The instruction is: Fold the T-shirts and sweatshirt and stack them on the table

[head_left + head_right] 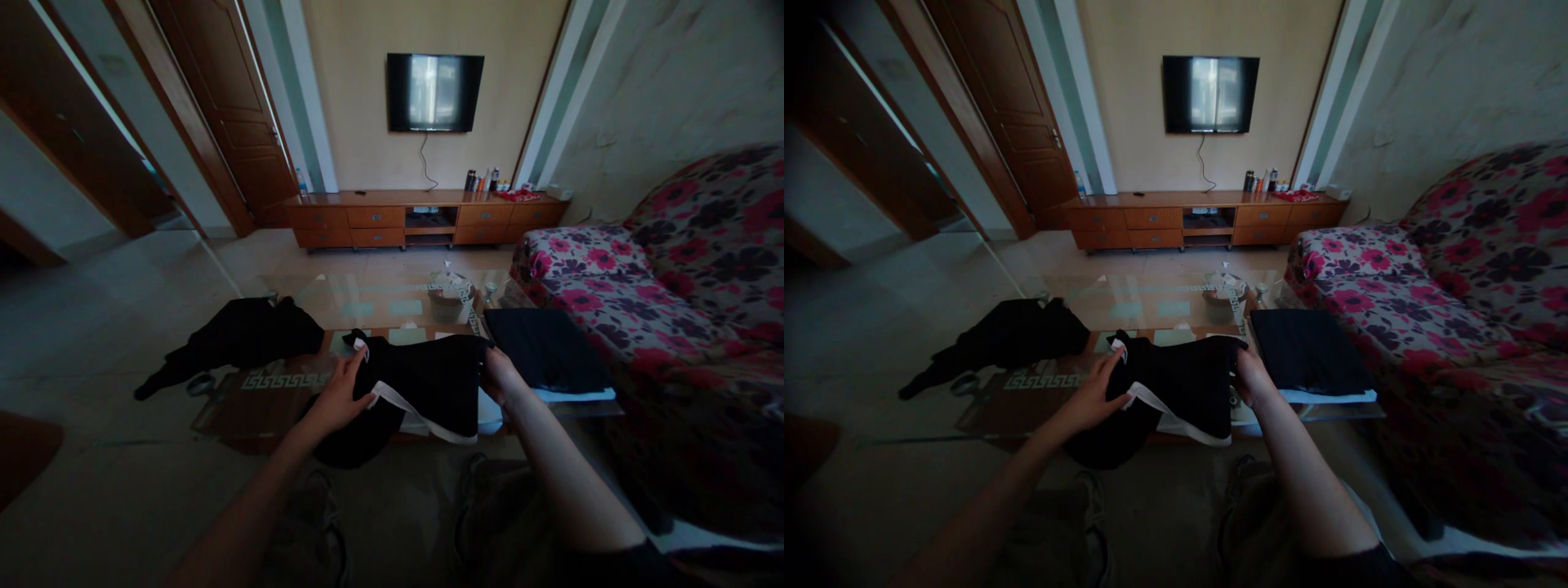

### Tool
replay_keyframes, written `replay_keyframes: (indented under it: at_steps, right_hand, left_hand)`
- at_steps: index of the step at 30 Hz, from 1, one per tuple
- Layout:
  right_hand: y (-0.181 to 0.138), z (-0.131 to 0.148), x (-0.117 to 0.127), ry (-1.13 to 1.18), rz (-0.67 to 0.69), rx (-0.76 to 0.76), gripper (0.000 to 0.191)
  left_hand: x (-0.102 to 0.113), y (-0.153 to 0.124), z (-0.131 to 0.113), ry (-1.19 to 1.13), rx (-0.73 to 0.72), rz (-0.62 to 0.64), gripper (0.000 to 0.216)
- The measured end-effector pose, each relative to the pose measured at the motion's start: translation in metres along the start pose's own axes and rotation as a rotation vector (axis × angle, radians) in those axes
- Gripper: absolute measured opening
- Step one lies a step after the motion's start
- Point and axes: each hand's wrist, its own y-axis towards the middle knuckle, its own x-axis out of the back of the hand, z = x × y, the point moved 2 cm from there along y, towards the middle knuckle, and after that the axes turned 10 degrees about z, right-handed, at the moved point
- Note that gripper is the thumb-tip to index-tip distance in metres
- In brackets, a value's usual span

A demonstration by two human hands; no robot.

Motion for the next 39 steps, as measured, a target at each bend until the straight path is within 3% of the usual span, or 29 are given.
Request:
replay_keyframes:
  at_steps: [2, 6, 9, 11, 13, 16, 19, 20, 22, 25, 28, 33, 36, 39]
  right_hand:
    - [-0.003, 0.002, 0.006, -0.232, -0.006, 0.048, 0.060]
    - [-0.014, 0.011, 0.008, -0.932, 0.061, 0.149, 0.088]
    - [-0.022, 0.011, -0.003, -1.171, 0.192, 0.161, 0.106]
    - [-0.026, 0.007, -0.014, -1.248, 0.321, 0.189, 0.102]
    - [-0.029, 0.001, -0.023, -1.280, 0.398, 0.158, 0.084]
    - [-0.031, -0.003, -0.032, -1.107, 0.469, 0.090, 0.051]
    - [-0.029, 0.004, -0.035, -0.619, 0.544, 0.069, 0.023]
    - [-0.025, 0.008, -0.033, -0.420, 0.481, 0.060, 0.026]
    - [-0.016, 0.016, -0.022, -0.049, 0.215, 0.047, 0.039]
    - [-0.003, 0.016, -0.003, 0.282, -0.133, 0.020, 0.047]
    - [0.006, 0.008, 0.010, 0.354, -0.188, -0.067, 0.043]
    - [0.006, -0.004, 0.007, 0.276, -0.158, -0.167, 0.030]
    - [0.003, -0.004, 0.000, 0.186, -0.158, -0.113, 0.037]
    - [0.001, -0.008, -0.001, -0.002, -0.122, -0.042, 0.053]
  left_hand:
    - [0.000, -0.004, -0.004, 0.053, -0.023, 0.049, 0.096]
    - [-0.002, -0.005, -0.005, 0.196, -0.017, 0.127, 0.081]
    - [-0.006, -0.004, -0.001, 0.272, 0.014, 0.140, 0.067]
    - [-0.008, -0.003, 0.000, 0.277, 0.010, 0.132, 0.055]
    - [-0.007, -0.001, -0.003, 0.237, -0.021, 0.120, 0.046]
    - [-0.001, 0.004, -0.008, 0.104, -0.075, 0.073, 0.038]
    - [0.012, 0.011, -0.008, -0.082, -0.059, -0.050, 0.026]
    - [0.016, 0.013, -0.005, -0.161, -0.023, -0.133, 0.022]
    - [0.026, 0.017, 0.007, -0.354, 0.091, -0.349, 0.020]
    - [0.032, 0.019, 0.029, -0.658, 0.269, -0.619, 0.031]
    - [0.031, 0.021, 0.045, -0.816, 0.369, -0.700, 0.036]
    - [0.030, 0.027, 0.048, -0.796, 0.422, -0.674, 0.040]
    - [0.029, 0.027, 0.049, -0.716, 0.404, -0.604, 0.046]
    - [0.026, 0.023, 0.057, -0.571, 0.409, -0.448, 0.065]
